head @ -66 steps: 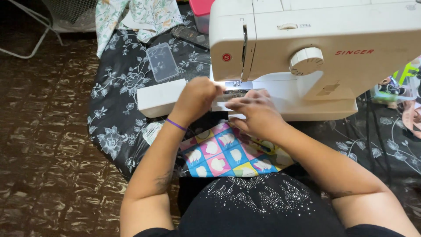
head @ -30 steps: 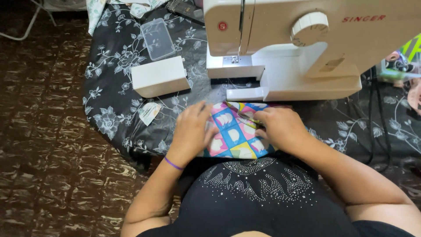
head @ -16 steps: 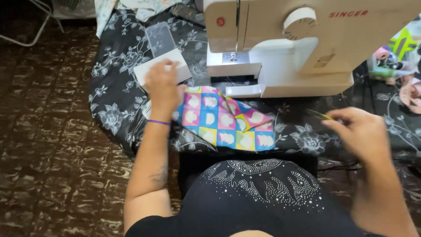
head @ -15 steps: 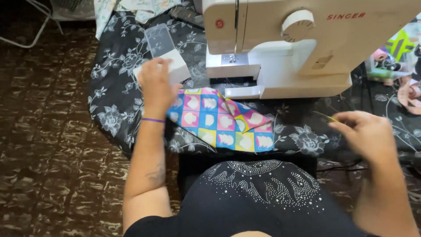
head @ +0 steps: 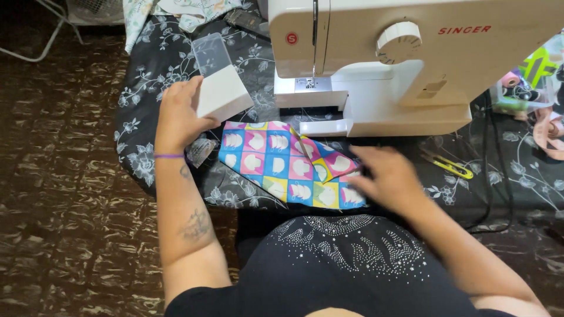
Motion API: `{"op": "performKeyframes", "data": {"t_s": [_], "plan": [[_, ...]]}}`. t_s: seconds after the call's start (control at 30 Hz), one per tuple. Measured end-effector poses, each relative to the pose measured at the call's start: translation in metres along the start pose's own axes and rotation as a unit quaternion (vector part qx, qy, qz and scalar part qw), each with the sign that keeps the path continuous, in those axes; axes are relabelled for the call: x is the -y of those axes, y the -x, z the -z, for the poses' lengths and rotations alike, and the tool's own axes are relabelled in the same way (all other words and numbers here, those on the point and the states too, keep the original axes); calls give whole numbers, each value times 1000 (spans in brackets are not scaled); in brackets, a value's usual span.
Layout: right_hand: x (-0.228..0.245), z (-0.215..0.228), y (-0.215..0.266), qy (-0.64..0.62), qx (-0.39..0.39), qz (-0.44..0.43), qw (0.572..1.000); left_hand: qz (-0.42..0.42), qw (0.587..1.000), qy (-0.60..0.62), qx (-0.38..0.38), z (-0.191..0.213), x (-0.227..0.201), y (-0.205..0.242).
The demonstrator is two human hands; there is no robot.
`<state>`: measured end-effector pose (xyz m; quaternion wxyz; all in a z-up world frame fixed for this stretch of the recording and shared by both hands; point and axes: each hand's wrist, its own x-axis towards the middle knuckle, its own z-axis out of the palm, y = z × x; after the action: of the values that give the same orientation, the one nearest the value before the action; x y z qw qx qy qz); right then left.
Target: The person threads a sewing machine, places a colorful patterned fabric under the presser foot, and sews a seam. They then use scissors to trim the excess thread from the fabric.
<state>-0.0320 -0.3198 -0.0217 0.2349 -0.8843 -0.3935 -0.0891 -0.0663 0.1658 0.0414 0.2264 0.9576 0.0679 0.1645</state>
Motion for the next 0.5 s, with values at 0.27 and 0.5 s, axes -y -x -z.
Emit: {"op": "performKeyframes", "data": {"t_s": [0.27,0.5], "plan": [[28,-7,-15,-235,155,198,939,-105,984,144,2,13,-54,36],[59,68,-19,-442,159,217,856,-197,971,115,70,-36,-84,23]]}}
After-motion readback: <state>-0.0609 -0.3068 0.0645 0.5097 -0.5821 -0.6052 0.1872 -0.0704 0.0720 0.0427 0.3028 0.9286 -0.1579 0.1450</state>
